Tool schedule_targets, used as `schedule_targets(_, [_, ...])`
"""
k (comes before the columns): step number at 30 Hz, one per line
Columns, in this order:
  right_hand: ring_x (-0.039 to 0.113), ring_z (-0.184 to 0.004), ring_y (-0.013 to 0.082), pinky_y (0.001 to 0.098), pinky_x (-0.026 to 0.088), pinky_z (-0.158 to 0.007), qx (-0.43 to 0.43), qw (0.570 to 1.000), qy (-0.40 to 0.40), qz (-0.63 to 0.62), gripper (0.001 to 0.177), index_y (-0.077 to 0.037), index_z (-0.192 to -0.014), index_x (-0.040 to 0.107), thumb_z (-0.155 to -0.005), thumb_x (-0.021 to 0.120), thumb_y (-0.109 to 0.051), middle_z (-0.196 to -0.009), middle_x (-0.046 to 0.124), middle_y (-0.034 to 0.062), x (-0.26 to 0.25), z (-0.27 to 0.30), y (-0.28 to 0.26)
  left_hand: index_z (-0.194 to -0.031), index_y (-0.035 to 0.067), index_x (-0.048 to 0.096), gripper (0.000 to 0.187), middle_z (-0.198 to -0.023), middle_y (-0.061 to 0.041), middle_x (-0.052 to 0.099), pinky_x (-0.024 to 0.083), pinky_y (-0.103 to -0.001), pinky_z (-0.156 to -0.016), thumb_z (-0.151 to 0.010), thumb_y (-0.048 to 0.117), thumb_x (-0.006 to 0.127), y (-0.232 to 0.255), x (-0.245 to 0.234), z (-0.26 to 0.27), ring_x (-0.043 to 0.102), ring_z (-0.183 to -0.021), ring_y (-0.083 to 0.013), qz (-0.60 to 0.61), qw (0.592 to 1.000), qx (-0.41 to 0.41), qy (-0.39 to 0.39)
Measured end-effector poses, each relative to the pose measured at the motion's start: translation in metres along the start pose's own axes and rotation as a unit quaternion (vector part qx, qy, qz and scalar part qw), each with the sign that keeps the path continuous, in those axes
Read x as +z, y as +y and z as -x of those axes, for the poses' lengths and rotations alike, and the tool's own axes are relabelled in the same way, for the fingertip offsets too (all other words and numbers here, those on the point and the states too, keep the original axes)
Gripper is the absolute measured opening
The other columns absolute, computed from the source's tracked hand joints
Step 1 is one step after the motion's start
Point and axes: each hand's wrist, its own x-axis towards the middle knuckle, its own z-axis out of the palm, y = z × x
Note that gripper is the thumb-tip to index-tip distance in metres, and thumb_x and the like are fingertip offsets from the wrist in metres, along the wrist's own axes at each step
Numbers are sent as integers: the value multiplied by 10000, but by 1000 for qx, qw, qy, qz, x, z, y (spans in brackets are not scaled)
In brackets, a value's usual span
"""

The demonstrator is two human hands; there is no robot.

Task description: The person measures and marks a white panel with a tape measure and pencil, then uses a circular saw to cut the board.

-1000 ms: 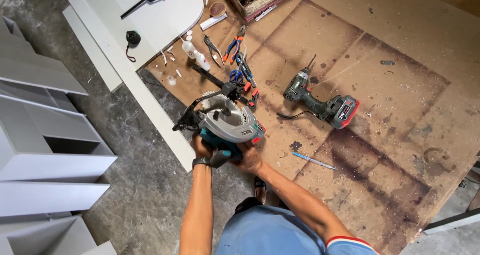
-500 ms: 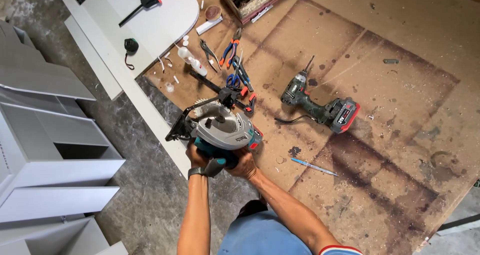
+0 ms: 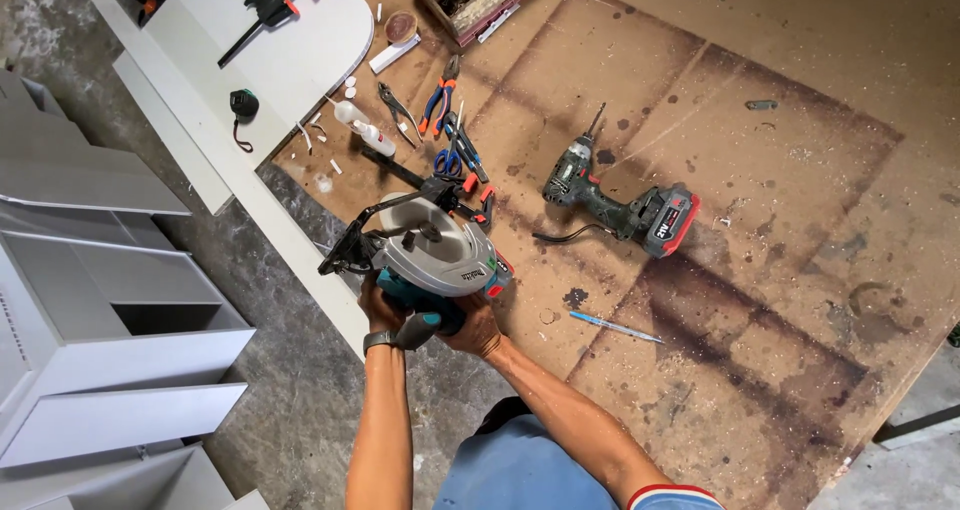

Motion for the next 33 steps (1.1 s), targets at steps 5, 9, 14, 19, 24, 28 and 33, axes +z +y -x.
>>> schedule_targets(5, [623,-1224,399,502,487,-1071,-10,1000,12,1,641,-51,-1279,647,-720,872,-269,-1268,666,189,0,6,1,-1039,50,658,423,-783,-85,670,438,-338,-384,-930,455,601,3,4,10,628,-549,-221,13,1000,-17,-7])
schedule_targets(9, [614,-1235,399,506,485,-1078,-17,999,22,-19,641,-56,-1287,635,-737,880,-273,-1273,651,180,-3,3,-3,-1012,37,663,487,-758,-92,672,429,-338,-380,-897,508,625,15,14,21,617,-521,-225,10,999,-6,-41])
schedule_targets(14, [600,-1249,406,508,485,-1080,-24,1000,16,-7,673,-52,-1306,630,-723,889,-269,-1301,635,185,-4,9,1,-976,38,665,489,-742,-88,663,404,-339,-367,-903,520,626,10,12,22,599,-509,-218,8,999,4,-35])
schedule_targets(19, [571,-1285,416,510,474,-1095,-10,999,2,-36,723,-48,-1335,598,-717,893,-281,-1334,600,194,-5,12,0,-991,51,655,475,-760,-92,646,408,-358,-401,-932,522,634,3,3,17,587,-541,-229,-26,1000,5,4])
schedule_targets(24, [547,-1296,424,521,429,-1128,-10,1000,-14,6,729,-80,-1327,620,-669,876,-265,-1342,599,202,11,38,26,-1143,31,644,405,-1044,-89,696,571,-402,-857,-949,385,666,-14,-11,8,682,-949,-235,82,992,74,-53])
schedule_targets(28, [553,-1288,424,518,428,-1124,-12,1000,-7,12,729,-71,-1317,618,-670,883,-276,-1328,606,205,5,29,16,-1108,22,628,341,-999,-95,682,584,-417,-809,-985,338,659,-29,-26,-7,682,-896,-246,109,988,80,-70])
schedule_targets(33, [607,-1277,382,475,471,-1124,1,1000,-13,-1,653,-80,-1300,655,-710,871,-259,-1304,660,180,-1,19,8,-1105,-4,663,332,-985,-103,708,605,-366,-775,-947,285,621,-25,-16,-4,711,-867,-234,74,993,78,-47])
